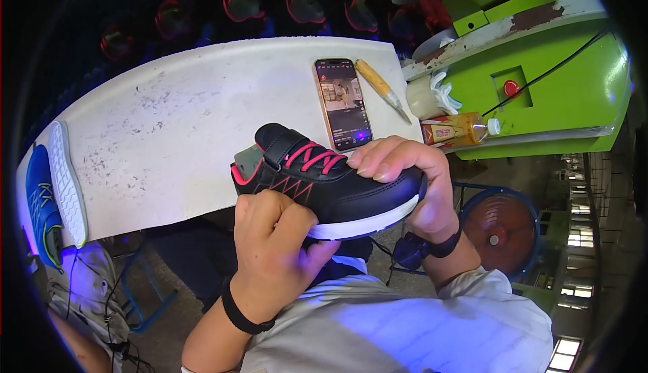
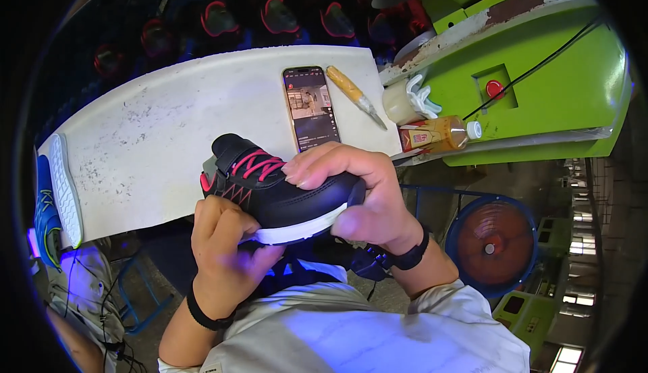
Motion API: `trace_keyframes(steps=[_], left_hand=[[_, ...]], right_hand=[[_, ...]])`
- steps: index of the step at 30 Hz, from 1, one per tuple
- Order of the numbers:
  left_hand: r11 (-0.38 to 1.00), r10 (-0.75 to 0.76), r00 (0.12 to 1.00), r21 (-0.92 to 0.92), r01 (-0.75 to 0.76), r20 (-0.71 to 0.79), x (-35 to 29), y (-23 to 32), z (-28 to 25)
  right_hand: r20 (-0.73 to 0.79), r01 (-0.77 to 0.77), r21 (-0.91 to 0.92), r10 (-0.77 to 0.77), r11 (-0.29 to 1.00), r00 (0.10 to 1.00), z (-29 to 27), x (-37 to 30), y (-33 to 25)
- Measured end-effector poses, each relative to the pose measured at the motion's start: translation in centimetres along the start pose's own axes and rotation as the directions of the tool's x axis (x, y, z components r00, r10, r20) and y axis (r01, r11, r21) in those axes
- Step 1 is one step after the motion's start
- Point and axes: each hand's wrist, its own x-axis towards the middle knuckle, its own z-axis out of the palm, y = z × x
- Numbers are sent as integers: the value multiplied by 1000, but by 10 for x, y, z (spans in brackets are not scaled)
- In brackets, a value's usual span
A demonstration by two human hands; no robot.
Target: Inspecting shoes for quality and inserting insoles on a shoe manufacturing line.
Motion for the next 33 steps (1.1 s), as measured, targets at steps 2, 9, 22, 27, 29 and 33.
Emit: trace_keyframes(steps=[2,9,22,27,29,33], left_hand=[[999,-45,999,8,45,30,-1,-2,1],[981,-1,1000,193,2,-4,4,-19,8],[933,69,996,348,-87,65,14,-16,35],[946,73,997,316,-69,1,6,-13,0],[978,72,995,203,-58,-64,-1,-5,-19],[976,-93,970,-215,43,-227,-29,23,-62]], right_hand=[[13,-1,-46,2,999,1000,-7,-3,5],[-136,-158,-11,155,987,978,-14,4,-3],[-272,-331,-848,198,413,942,-8,0,-14],[-83,-160,-249,143,955,986,6,14,-42],[-27,-66,120,70,991,997,33,20,-47],[196,210,318,-281,925,939,99,33,-15]])
